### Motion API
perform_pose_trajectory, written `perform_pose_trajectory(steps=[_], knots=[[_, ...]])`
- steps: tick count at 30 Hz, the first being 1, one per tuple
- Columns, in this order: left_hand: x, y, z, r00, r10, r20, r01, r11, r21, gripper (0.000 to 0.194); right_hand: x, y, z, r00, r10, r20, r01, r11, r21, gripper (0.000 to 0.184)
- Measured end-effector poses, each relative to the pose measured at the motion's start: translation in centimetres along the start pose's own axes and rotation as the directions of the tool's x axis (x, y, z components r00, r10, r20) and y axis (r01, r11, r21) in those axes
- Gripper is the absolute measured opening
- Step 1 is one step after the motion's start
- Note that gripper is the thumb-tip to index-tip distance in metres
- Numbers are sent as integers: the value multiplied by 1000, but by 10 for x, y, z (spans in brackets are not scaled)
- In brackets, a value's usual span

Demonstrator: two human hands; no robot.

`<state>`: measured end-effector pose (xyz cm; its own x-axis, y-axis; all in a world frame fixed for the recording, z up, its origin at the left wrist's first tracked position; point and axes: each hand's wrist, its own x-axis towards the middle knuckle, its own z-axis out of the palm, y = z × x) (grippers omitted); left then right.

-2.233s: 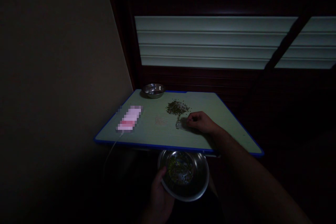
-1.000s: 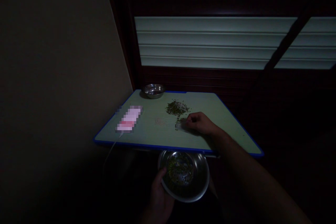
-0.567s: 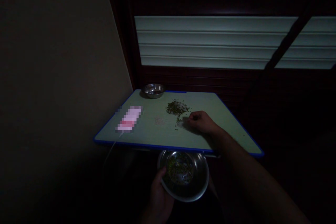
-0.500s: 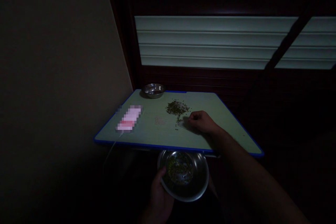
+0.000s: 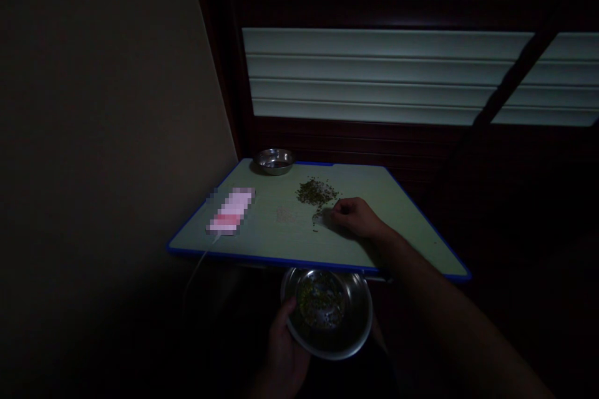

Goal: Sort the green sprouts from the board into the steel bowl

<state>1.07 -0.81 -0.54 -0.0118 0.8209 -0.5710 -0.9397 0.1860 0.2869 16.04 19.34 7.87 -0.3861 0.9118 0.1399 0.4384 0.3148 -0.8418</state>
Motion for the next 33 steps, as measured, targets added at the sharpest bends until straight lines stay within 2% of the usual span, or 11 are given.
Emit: perform_pose_trajectory(steps=[4, 12, 18, 22, 25, 29, 33], knots=[[0, 0, 1, 999, 24, 32, -23, 1000, -12, 24, 2, 1, 1, 998, -24, 54, 23, 1000, 10, 30], [-2, 2, 5, 998, 56, -3, -56, 998, -4, 26, -3, -7, 3, 974, -9, 224, -17, 993, 115, 33], [1, 2, 5, 997, 77, 8, -77, 997, -13, 26, -11, -15, 2, 926, 7, 378, -53, 992, 111, 29], [2, 2, 4, 996, 83, 45, -82, 996, -20, 27, -19, -21, 0, 883, -12, 470, -26, 997, 75, 23], [2, 2, 3, 994, 75, 76, -73, 997, -26, 27, -26, -26, -1, 865, -7, 501, -17, 999, 43, 21], [2, 2, 4, 999, 34, 30, -34, 999, -18, 26, -31, -26, 1, 870, -20, 493, -20, 997, 76, 21], [2, 1, 5, 997, 51, 56, -49, 998, -45, 25, -33, -24, 3, 871, -13, 491, -49, 992, 113, 22]])
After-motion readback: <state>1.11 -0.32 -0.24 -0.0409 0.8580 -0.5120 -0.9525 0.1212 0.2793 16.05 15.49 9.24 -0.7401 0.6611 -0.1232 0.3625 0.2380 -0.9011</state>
